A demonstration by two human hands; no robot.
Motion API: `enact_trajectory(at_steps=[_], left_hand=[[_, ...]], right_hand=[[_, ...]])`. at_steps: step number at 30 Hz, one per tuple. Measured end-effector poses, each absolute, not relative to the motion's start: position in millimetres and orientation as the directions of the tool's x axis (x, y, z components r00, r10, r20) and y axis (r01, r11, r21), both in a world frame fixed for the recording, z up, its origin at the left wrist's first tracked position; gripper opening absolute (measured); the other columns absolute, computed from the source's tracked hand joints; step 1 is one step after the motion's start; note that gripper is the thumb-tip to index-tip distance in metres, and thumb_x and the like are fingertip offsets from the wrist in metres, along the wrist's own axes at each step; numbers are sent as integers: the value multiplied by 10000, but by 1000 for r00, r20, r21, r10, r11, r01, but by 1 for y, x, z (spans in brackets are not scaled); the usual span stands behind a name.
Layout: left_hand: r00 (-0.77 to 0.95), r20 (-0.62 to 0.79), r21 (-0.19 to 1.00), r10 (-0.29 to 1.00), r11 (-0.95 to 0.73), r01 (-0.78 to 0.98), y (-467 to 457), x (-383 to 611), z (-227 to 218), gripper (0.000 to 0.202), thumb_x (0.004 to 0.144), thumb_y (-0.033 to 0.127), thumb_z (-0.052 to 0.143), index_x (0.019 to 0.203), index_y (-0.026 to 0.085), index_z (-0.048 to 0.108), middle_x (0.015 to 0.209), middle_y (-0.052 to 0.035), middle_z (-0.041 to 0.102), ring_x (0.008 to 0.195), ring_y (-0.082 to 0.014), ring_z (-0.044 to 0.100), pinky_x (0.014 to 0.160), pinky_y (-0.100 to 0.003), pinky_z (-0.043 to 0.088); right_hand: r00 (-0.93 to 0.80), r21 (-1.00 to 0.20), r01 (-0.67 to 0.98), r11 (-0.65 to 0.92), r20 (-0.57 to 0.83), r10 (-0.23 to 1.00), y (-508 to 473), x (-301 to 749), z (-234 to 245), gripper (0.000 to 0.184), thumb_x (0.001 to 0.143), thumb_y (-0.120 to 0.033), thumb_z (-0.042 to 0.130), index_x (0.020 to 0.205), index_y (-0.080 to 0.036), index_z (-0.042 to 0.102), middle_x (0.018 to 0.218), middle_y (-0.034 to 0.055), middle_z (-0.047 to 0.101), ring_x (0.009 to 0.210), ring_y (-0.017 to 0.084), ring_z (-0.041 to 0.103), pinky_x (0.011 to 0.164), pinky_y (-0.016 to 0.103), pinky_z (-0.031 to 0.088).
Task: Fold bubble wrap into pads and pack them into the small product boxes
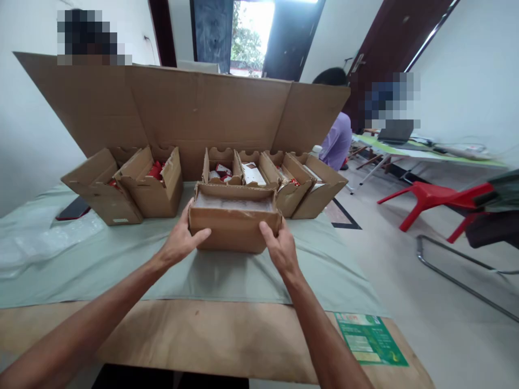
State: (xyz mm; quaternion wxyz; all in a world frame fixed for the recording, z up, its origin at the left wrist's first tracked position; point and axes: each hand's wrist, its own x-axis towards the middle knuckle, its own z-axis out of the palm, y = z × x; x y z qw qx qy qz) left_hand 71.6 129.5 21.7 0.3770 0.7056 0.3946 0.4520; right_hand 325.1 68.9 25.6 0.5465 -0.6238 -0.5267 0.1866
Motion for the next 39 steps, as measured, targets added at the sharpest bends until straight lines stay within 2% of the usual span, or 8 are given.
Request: enact_trajectory(at_steps=[6,11,15,19,23,26,32,39], left_hand=[[94,359,867,929,-369,336,50,10,8,936,838,412,723,1612,252,221,1592,-123,437,1462,-302,441,1236,-490,329],[-87,354,845,931,-279,456,50,-33,46,930,782,424,771,1573,209,332,1509,-142,520,1397,-349,504,1203,-533,376],[-25,500,797,865,-449,403,75,-17,70,932,771,362,772,1569,193,320,1505,-135,529,1398,-316,505,1208,-500,380],[92,553,758,828,-545,359,53,4,48,951,811,338,741,1605,220,231,1625,-143,381,1498,-313,383,1237,-488,335],[40,437,804,898,-411,431,18,-19,32,917,838,338,714,1610,229,231,1549,-141,488,1411,-314,508,1181,-496,427],[-87,375,812,923,-282,512,29,-46,55,939,785,360,754,1588,194,296,1466,-151,564,1332,-350,574,1140,-535,467],[-31,560,733,828,-477,485,52,-26,69,971,769,320,762,1595,201,266,1582,-150,436,1467,-333,423,1227,-515,348],[-45,407,845,912,-358,398,-2,5,1,971,871,246,663,1644,252,75,1677,-153,261,1537,-350,294,1256,-588,250]], right_hand=[[262,-791,540,288,483,836,6,276,20,622,909,-548,643,1421,-203,559,1394,142,639,1295,344,583,1116,521,445],[105,-761,538,362,486,867,32,234,39,693,843,-512,743,1442,-226,544,1402,147,633,1307,350,573,1128,547,430],[169,-795,457,399,519,838,54,241,60,656,836,-574,723,1363,-205,591,1279,136,694,1170,325,648,1041,516,500],[300,-735,607,304,565,768,18,260,57,668,846,-585,711,1382,-207,584,1333,138,655,1257,360,598,1097,548,449],[254,-722,633,280,535,806,-10,242,46,700,862,-523,721,1454,-207,524,1394,143,625,1293,347,583,1113,517,453],[149,-772,535,343,486,861,14,215,52,673,861,-531,717,1427,-211,545,1357,141,649,1276,330,591,1109,508,456],[240,-802,403,441,558,794,45,222,60,620,920,-610,613,1400,-222,560,1351,116,647,1255,301,592,1110,478,436],[244,-856,360,372,470,848,43,247,19,585,946,-648,540,1328,-208,598,1277,108,692,1189,298,632,1042,428,488]])
